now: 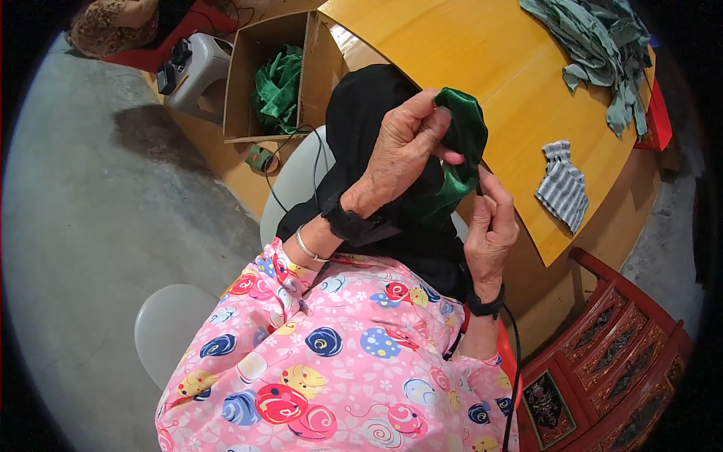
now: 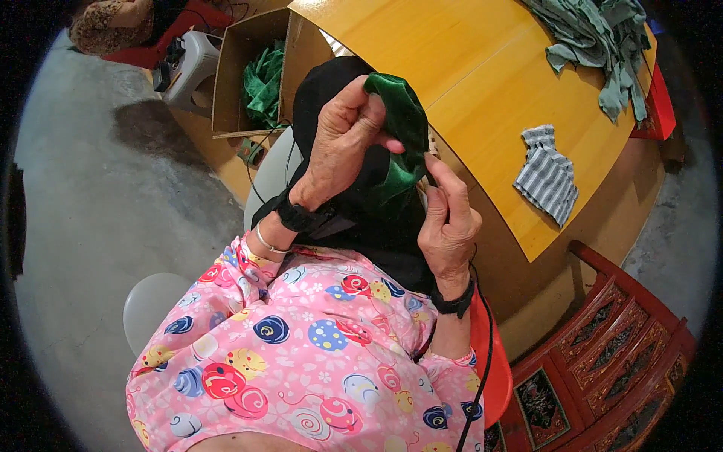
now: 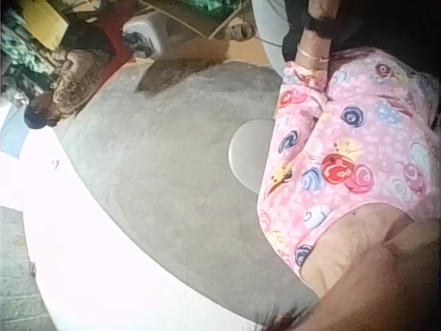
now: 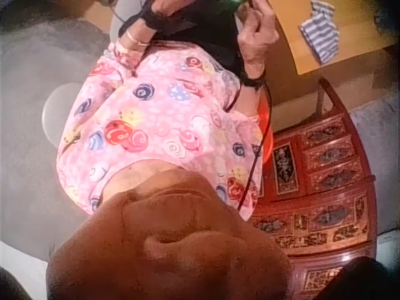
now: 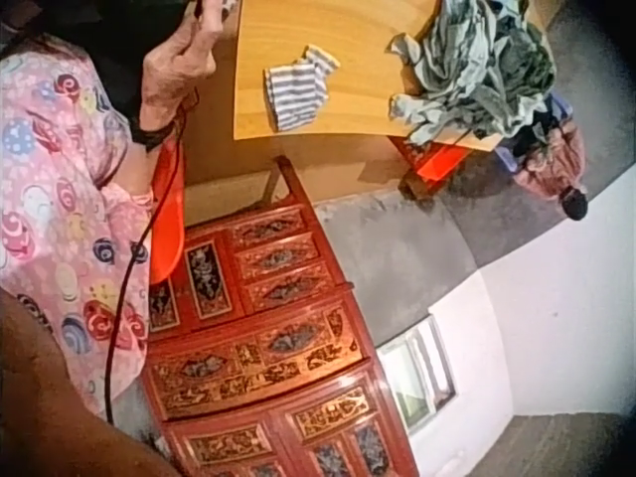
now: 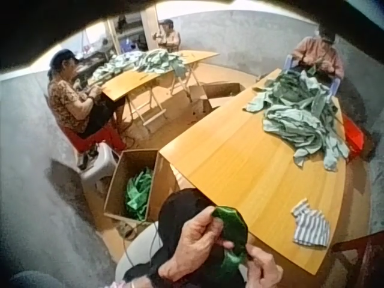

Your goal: Threading pieces of green fabric onto a thin black rod to assemble a textile product.

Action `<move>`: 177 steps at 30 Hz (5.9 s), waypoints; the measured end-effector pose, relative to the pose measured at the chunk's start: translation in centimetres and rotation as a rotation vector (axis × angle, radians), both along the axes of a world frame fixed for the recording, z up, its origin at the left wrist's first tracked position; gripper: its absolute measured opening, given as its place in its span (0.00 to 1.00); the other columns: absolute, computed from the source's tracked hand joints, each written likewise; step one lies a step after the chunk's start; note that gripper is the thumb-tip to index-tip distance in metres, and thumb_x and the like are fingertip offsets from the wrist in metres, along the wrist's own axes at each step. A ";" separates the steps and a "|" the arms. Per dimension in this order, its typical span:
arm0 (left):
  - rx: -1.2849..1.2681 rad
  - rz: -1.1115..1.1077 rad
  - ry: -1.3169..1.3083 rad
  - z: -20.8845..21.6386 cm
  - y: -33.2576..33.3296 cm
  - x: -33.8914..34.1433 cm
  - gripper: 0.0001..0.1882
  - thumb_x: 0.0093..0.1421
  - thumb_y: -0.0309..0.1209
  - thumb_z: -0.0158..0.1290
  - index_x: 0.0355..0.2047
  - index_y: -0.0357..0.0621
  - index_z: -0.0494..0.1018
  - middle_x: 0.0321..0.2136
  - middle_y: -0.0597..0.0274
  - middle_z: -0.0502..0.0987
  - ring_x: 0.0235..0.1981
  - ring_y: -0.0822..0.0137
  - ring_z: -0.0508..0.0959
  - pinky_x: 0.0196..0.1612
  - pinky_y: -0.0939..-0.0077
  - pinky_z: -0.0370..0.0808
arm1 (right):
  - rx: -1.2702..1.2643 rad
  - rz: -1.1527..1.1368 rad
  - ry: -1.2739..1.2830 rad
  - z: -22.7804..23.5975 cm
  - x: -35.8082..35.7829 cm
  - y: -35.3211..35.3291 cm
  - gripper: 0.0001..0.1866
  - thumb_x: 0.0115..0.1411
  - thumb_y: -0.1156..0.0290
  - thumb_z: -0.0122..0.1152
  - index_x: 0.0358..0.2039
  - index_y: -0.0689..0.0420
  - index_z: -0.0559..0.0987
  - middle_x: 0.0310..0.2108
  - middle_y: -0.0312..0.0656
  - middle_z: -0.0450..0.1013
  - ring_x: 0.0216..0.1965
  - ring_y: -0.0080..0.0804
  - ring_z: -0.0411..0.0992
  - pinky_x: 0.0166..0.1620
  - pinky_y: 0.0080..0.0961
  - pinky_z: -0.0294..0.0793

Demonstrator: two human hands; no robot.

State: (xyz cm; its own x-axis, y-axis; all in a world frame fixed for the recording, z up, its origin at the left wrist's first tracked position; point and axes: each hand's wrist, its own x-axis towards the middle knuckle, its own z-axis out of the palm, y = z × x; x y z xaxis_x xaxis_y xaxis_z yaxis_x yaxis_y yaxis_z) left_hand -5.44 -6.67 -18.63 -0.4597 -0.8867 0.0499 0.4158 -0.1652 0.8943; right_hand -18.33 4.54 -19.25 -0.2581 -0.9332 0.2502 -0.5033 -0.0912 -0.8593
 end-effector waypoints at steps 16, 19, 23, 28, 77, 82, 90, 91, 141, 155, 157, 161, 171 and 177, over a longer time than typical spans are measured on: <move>0.071 0.136 0.044 0.9 -0.2 -0.4 0.13 0.64 0.41 0.41 0.32 0.46 0.68 0.27 0.70 0.74 0.27 0.77 0.76 0.26 0.84 0.75 | 0.098 0.053 -0.103 1.5 0.6 0.0 0.18 0.59 0.82 0.44 0.51 0.59 0.69 0.48 0.44 0.70 0.45 0.35 0.73 0.40 0.22 0.71; 0.055 0.187 0.062 0.6 0.1 -0.9 0.12 0.63 0.40 0.42 0.31 0.46 0.68 0.25 0.70 0.73 0.26 0.78 0.76 0.25 0.84 0.75 | 0.119 0.015 -0.170 1.4 0.8 0.1 0.18 0.60 0.81 0.44 0.51 0.60 0.69 0.49 0.43 0.69 0.42 0.30 0.73 0.38 0.19 0.70; 0.096 0.202 0.104 0.4 0.2 -1.5 0.12 0.64 0.40 0.41 0.31 0.47 0.67 0.26 0.69 0.74 0.27 0.77 0.76 0.25 0.83 0.75 | 0.138 -0.053 -0.358 1.3 1.1 0.4 0.18 0.61 0.79 0.43 0.52 0.58 0.69 0.31 0.32 0.71 0.23 0.15 0.64 0.25 0.11 0.60; 0.242 0.161 0.183 1.0 -0.1 -1.3 0.14 0.64 0.42 0.40 0.35 0.45 0.67 0.30 0.65 0.75 0.28 0.73 0.77 0.26 0.83 0.75 | 0.091 0.041 -0.513 0.6 0.4 1.1 0.20 0.62 0.75 0.43 0.56 0.61 0.64 0.23 0.24 0.65 0.14 0.08 0.48 0.17 0.09 0.45; 0.046 0.140 0.019 2.5 0.5 -1.2 0.13 0.60 0.34 0.48 0.42 0.41 0.71 0.32 0.65 0.77 0.27 0.76 0.77 0.21 0.83 0.76 | 0.207 0.106 -0.420 0.9 -2.1 1.8 0.21 0.62 0.73 0.45 0.57 0.58 0.63 0.15 0.23 0.52 0.15 0.09 0.47 0.19 0.10 0.44; -0.005 0.097 0.017 1.9 0.6 -0.9 0.12 0.61 0.33 0.48 0.41 0.40 0.71 0.32 0.65 0.77 0.28 0.76 0.77 0.22 0.83 0.75 | 0.183 0.065 -0.425 1.3 -1.4 1.6 0.21 0.62 0.74 0.46 0.56 0.58 0.64 0.15 0.23 0.53 0.15 0.09 0.48 0.19 0.10 0.44; 0.140 0.065 0.205 1.0 0.5 -1.3 0.08 0.62 0.34 0.46 0.33 0.42 0.70 0.27 0.66 0.76 0.25 0.75 0.76 0.24 0.82 0.75 | 0.067 0.034 -0.745 1.3 -0.1 2.1 0.17 0.60 0.77 0.47 0.50 0.60 0.70 0.18 0.23 0.60 0.17 0.09 0.50 0.20 0.08 0.46; 0.162 0.037 0.211 0.9 0.4 -1.3 0.08 0.62 0.34 0.46 0.33 0.43 0.69 0.27 0.66 0.76 0.25 0.75 0.76 0.24 0.83 0.74 | 0.067 0.034 -0.744 1.3 -0.1 2.0 0.17 0.60 0.77 0.47 0.50 0.60 0.70 0.18 0.23 0.60 0.17 0.09 0.50 0.20 0.08 0.46; 0.283 -0.036 0.224 1.6 0.5 -0.6 0.09 0.59 0.30 0.51 0.39 0.39 0.71 0.29 0.67 0.74 0.31 0.78 0.72 0.34 0.85 0.70 | 0.206 0.119 -0.904 0.8 -1.2 1.4 0.25 0.62 0.70 0.47 0.60 0.57 0.57 0.14 0.23 0.55 0.11 0.08 0.48 0.14 0.08 0.45; 0.025 -0.094 0.009 2.2 -0.7 0.5 0.10 0.59 0.30 0.50 0.39 0.39 0.73 0.32 0.67 0.75 0.30 0.79 0.73 0.33 0.84 0.71 | 0.356 0.167 -0.499 1.5 -2.6 1.1 0.25 0.62 0.69 0.47 0.59 0.60 0.59 0.14 0.24 0.53 0.14 0.09 0.49 0.18 0.09 0.46; 0.095 -0.097 0.073 2.0 -0.7 0.6 0.10 0.60 0.31 0.50 0.39 0.39 0.73 0.32 0.67 0.75 0.30 0.79 0.73 0.33 0.84 0.71 | 0.332 0.150 -0.512 1.6 -2.4 1.1 0.24 0.62 0.69 0.47 0.58 0.60 0.59 0.14 0.24 0.53 0.14 0.09 0.49 0.18 0.08 0.46; 0.101 -0.081 0.119 1.6 -0.4 0.3 0.12 0.61 0.35 0.47 0.38 0.41 0.72 0.34 0.68 0.75 0.31 0.79 0.73 0.31 0.85 0.71 | 0.247 0.111 -0.596 1.3 -1.9 1.1 0.24 0.62 0.70 0.46 0.59 0.59 0.59 0.14 0.24 0.54 0.13 0.09 0.50 0.17 0.09 0.46; 0.066 0.036 0.086 2.0 -0.2 -0.2 0.14 0.61 0.35 0.47 0.42 0.40 0.72 0.31 0.67 0.76 0.27 0.80 0.74 0.26 0.87 0.71 | 0.216 0.091 -0.557 1.8 -0.4 1.7 0.23 0.62 0.72 0.46 0.58 0.57 0.61 0.15 0.25 0.54 0.13 0.10 0.51 0.17 0.09 0.46; 0.034 0.075 0.087 1.7 0.1 -0.6 0.12 0.60 0.32 0.49 0.42 0.39 0.71 0.30 0.65 0.77 0.25 0.80 0.75 0.24 0.87 0.71 | 0.185 0.060 -0.660 2.3 0.5 1.8 0.20 0.61 0.76 0.47 0.55 0.58 0.65 0.17 0.23 0.57 0.16 0.09 0.50 0.19 0.09 0.46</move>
